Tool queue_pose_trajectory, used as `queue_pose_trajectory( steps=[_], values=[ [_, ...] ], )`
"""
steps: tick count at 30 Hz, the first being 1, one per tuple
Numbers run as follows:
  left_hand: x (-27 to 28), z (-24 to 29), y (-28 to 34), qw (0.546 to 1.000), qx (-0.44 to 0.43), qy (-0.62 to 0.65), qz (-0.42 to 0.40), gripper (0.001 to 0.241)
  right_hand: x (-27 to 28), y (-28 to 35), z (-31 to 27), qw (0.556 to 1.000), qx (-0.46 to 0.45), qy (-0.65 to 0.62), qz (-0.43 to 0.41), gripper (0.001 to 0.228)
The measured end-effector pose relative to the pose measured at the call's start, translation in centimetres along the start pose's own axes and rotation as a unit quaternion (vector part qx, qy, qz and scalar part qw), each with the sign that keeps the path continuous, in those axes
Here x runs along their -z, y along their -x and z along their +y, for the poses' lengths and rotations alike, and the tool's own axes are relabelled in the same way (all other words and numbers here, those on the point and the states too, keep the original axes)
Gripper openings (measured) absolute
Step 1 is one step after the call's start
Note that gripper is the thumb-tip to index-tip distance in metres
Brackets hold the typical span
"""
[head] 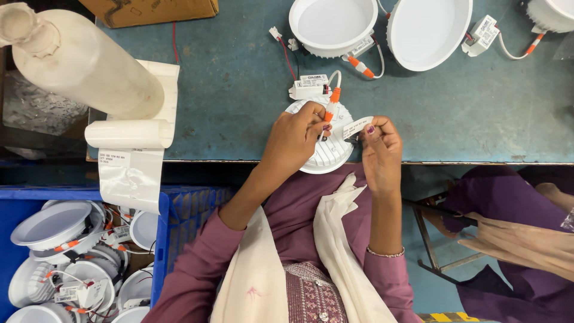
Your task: The person assembles LED light fixtures by wiping the white plastic housing with a cloth, peeling labels from a roll, and attaching them to the back of the fixture. The person then connects the power driver to the fixture and places the completed unit into a blue crate.
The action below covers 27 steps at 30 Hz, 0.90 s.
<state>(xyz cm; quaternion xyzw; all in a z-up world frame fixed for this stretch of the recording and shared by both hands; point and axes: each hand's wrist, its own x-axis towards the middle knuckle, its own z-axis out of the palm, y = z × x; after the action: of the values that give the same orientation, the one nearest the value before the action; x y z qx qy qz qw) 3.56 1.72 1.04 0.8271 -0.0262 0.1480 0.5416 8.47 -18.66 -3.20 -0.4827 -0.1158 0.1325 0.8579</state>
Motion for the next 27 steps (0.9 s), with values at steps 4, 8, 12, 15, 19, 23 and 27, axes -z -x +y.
queue_pose_trajectory(
  steps=[4, 8, 12, 15, 19, 23, 27],
  values=[
    [-0.5, 0.2, -0.5, 0.998, 0.055, 0.022, 0.006, 0.01, 0.3, 0.0, 0.3, 1.0, 0.002, 0.0, 0.001, 0.009],
    [-0.1, 0.2, -0.4, 0.997, 0.049, 0.05, 0.005, 0.011, -0.3, 0.3, -0.2, 1.0, 0.016, -0.004, 0.017, 0.009],
    [1.1, 0.0, 0.8, 0.999, -0.006, 0.041, 0.03, 0.015, -1.6, 1.8, -1.7, 0.996, 0.056, 0.008, 0.075, 0.008],
    [1.8, 0.2, 2.0, 0.998, -0.025, 0.027, 0.055, 0.017, -2.8, 3.7, -2.3, 0.993, 0.066, 0.028, 0.089, 0.005],
    [2.5, 1.2, 3.9, 0.995, -0.023, 0.024, 0.093, 0.016, -4.9, 5.1, -1.4, 0.993, 0.056, 0.042, 0.095, 0.003],
    [2.7, 1.6, 5.6, 0.995, 0.057, 0.044, 0.067, 0.018, -5.9, 5.7, -0.4, 0.989, 0.033, 0.09, 0.112, 0.005],
    [2.3, 1.0, 5.7, 0.992, 0.084, 0.065, 0.063, 0.017, -6.0, 5.5, 0.2, 0.987, 0.029, 0.114, 0.109, 0.006]
  ],
)
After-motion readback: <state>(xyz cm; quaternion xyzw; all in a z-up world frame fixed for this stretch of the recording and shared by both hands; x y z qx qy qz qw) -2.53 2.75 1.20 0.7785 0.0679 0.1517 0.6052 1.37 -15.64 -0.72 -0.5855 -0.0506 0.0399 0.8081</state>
